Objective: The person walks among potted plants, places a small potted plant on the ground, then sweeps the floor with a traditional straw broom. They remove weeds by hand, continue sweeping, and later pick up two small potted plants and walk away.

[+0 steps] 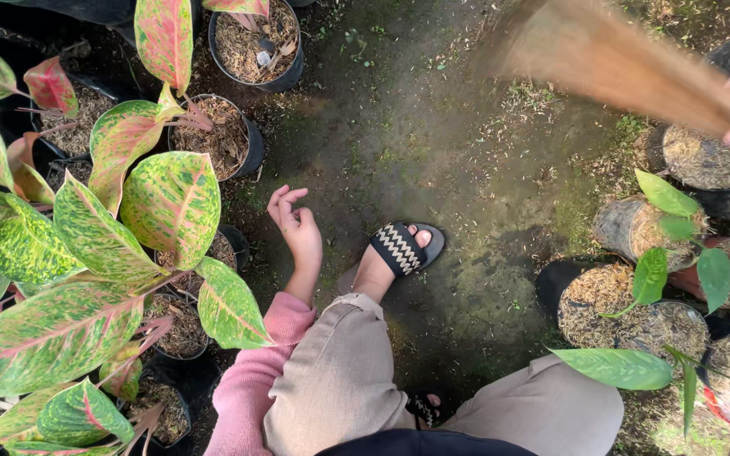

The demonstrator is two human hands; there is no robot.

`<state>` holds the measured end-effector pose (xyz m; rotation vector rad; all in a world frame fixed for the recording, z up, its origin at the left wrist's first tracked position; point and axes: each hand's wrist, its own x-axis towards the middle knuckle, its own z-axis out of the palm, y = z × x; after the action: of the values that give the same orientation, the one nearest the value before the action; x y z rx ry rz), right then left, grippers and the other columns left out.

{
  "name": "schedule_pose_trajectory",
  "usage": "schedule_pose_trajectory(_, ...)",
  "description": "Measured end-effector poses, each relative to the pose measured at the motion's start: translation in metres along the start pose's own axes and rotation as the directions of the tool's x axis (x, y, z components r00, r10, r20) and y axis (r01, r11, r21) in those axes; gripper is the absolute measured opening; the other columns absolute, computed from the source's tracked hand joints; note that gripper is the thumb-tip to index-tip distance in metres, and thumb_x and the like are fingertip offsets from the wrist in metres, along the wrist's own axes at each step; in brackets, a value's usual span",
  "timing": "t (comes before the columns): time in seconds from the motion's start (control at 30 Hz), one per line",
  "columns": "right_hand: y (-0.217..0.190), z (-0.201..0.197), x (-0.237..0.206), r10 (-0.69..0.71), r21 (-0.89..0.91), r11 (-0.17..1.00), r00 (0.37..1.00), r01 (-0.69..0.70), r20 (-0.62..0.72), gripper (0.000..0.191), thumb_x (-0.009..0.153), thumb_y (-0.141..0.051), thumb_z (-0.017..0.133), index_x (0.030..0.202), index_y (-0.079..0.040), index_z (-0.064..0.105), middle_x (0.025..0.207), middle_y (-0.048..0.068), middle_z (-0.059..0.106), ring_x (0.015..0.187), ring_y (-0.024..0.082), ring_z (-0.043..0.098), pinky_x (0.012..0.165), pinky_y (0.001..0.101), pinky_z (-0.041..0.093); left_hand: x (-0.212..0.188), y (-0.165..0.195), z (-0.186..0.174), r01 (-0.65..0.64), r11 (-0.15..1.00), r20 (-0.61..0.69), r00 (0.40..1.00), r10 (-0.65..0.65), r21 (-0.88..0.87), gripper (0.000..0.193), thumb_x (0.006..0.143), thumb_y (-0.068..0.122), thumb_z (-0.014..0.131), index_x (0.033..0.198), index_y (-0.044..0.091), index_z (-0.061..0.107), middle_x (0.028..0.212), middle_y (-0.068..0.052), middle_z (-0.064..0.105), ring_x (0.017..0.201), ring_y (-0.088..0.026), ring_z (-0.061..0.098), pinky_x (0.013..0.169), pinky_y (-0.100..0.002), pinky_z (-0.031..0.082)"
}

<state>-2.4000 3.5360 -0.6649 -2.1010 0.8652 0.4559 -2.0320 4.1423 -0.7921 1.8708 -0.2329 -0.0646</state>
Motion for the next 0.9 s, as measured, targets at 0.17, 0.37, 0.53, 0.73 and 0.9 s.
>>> schedule_pose_trajectory(0.17,-0.059,0.008,-0.025,-0.047,-0.107,0.993,0.999,0.049,0.02,0.069,0.098,-0.014,0.058,0.164,-0.01,0.04,0.134,0.017,0.063,0.126,0.027,0.062,0.111,0.0464,0.049,0.001,-0.003,-0.003,-0.011,1.0,0.015,1.0,0.011,-0.007,0.04,0.086,-0.013,0.05,0.112,0.011,0.067,0.141,-0.007,0.045,0.118,-0.015,0.051,0.083,-0.023,0.046)
schedule_pose_trajectory(0.37,-0.101,0.022,-0.01,0.217,-0.511,0.854,0.959,-0.097,0.181,0.065,0.095,-0.011,0.06,0.158,-0.004,0.046,0.135,0.02,0.062,0.125,0.028,0.061,0.111,0.0483,0.048,0.003,-0.005,0.001,-0.04,0.999,-0.017,0.999,0.041,0.031,0.043,0.083,-0.015,0.049,0.114,0.01,0.067,0.141,-0.008,0.047,0.12,-0.016,0.051,0.085,-0.024,0.044)
schedule_pose_trajectory(0.53,-0.091,-0.03,0.019,-0.33,-0.107,0.942,0.936,0.318,-0.123,0.063,0.093,-0.009,0.062,0.154,0.0,0.05,0.135,0.021,0.061,0.124,0.028,0.06,0.11,0.0499,0.048,-0.001,-0.006,-0.004,-0.011,1.0,0.014,1.0,0.011,-0.017,0.042,0.084,-0.015,0.049,0.112,0.011,0.066,0.14,-0.008,0.045,0.122,-0.016,0.051,0.083,-0.023,0.046)
schedule_pose_trajectory(0.73,-0.199,0.075,-0.014,0.354,-0.65,0.748,0.91,-0.136,0.217,0.069,0.098,-0.038,0.066,0.161,-0.045,0.039,0.136,0.005,0.071,0.12,0.027,0.07,0.109,0.0415,0.052,0.009,-0.006,-0.011,0.053,0.996,-0.032,0.998,-0.051,0.066,0.043,0.084,-0.015,0.05,0.112,0.013,0.067,0.14,-0.007,0.047,0.117,-0.016,0.052,0.081,-0.025,0.043)
schedule_pose_trajectory(0.9,-0.21,0.073,0.03,0.12,-0.168,0.982,0.974,-0.088,0.195,0.07,0.084,-0.033,0.075,0.15,-0.037,0.051,0.136,0.006,0.066,0.108,0.029,0.068,0.086,0.0514,0.06,0.009,-0.01,0.002,0.042,0.999,-0.024,0.999,-0.042,0.006,0.043,0.083,-0.015,0.048,0.112,0.012,0.066,0.14,-0.008,0.046,0.118,-0.017,0.052,0.087,-0.027,0.044)
